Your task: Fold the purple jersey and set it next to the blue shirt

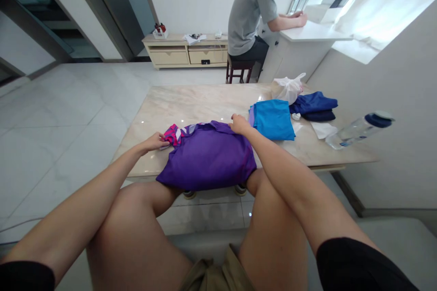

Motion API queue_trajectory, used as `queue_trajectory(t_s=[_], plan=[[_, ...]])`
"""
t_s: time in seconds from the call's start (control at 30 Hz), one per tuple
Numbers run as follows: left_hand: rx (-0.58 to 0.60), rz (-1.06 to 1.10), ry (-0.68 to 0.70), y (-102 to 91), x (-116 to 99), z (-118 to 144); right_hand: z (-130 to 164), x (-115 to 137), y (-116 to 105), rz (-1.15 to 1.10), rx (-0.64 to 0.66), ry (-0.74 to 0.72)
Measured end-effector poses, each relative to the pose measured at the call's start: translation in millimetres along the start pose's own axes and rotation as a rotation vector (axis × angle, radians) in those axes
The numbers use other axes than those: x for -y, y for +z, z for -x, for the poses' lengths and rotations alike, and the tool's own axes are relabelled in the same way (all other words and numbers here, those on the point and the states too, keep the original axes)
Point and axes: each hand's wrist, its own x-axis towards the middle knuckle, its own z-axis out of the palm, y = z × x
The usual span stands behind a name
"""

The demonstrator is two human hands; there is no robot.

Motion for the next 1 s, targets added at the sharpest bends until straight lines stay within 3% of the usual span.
queue_trajectory(t_s=[0.17, 0.23, 0.43, 0.5, 0.6, 0.67, 0.8, 0.87, 0.97, 1.0], plan=[[-0.136, -0.350, 0.008, 19.7, -11, -15, 3, 6, 36, 0.076, 0.155, -0.140], [-0.108, -0.438, 0.022, 23.9, -22, -21, 3, 9, 44, 0.108, 0.114, -0.142], [0.121, -0.577, 0.085, 38.1, -40, -30, 2, 14, 62, 0.115, -0.006, -0.260], [0.132, -0.598, 0.080, 39.6, -41, -31, 4, 15, 64, 0.090, -0.023, -0.251], [0.043, -0.665, 0.093, 35.6, -38, -33, 6, 15, 59, -0.027, -0.040, -0.188], [-0.039, -0.589, 0.114, 29.2, -34, -34, 4, 14, 50, -0.127, -0.078, -0.111], [-0.140, -0.111, 0.100, 5.6, -40, -24, -11, 12, 23, -0.238, -0.158, 0.002], [-0.021, 0.118, 0.151, -12.6, -55, -4, -19, 15, 5, -0.377, -0.264, 0.036], [0.369, 0.367, 0.413, -37.2, -89, 34, -21, 29, -28, -0.809, -0.442, -0.066], [0.365, 0.461, 0.502, -41.2, -102, 45, -17, 36, -39, -0.966, -0.455, -0.153]])
